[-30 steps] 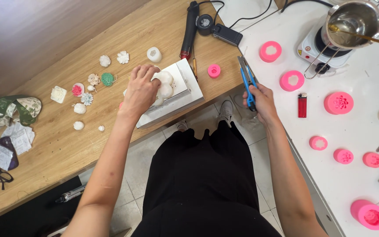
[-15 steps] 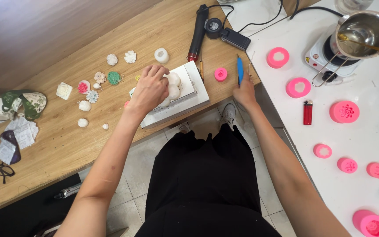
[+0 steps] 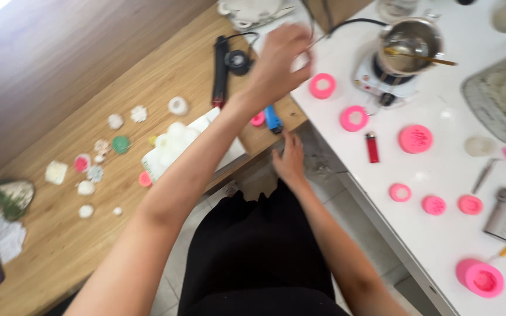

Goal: The person is removing decorative wax flowers from silicone molds and preparing them for candles.

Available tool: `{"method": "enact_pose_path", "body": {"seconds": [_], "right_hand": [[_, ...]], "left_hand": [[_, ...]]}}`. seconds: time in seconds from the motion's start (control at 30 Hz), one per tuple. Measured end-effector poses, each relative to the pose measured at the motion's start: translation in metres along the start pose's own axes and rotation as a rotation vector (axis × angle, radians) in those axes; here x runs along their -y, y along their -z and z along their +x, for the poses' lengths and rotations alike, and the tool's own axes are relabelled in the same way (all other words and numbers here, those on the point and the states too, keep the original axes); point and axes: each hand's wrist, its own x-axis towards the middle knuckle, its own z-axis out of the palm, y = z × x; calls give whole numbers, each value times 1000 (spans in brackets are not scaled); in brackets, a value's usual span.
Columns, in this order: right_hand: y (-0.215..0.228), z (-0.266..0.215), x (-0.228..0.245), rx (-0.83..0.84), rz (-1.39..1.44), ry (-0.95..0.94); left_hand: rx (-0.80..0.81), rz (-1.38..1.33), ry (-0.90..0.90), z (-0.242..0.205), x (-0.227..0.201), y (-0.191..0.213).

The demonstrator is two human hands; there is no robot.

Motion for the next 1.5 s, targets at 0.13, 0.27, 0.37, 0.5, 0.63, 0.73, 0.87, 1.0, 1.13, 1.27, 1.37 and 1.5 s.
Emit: {"method": "enact_pose_path", "body": {"seconds": [0.13,0.27,0.37,0.5,0.63,0.73,0.87,1.0,1.13,1.27,1.37,1.5], "right_hand": [[27,-48,-24,-23,123,-113],[68,-68,-35,39,256,-378],[83,-76,-61,42,273,-482],[91,-69,-82,65,334,-527],[144,-32,-1,-84,336,-385],[213,-29,128,-245,378,-101],[188,-44,184,-171,244,492],[127,-22,169,64,193,924],[105,12,206,175,289,574],[94,9,230,405,1028,-73],[112,-29,278,663,1281,-356],[131,-47,286,890,1119,-332]], "left_hand": [[68,-18,-20,83,13,-161],[173,209,186,115,20,-257],[313,240,387,122,12,-260],[345,6,595,100,16,-238],[-81,-276,180,-12,-6,-189],[78,-593,608,-115,-50,-123],[-90,-1788,1284,-181,-127,-26],[-439,-1708,1278,-176,-188,52],[-477,-1426,1034,-165,-216,144],[-244,-117,496,-187,-210,133],[-150,287,235,-233,-169,112],[-183,654,792,-299,-117,113]]}}
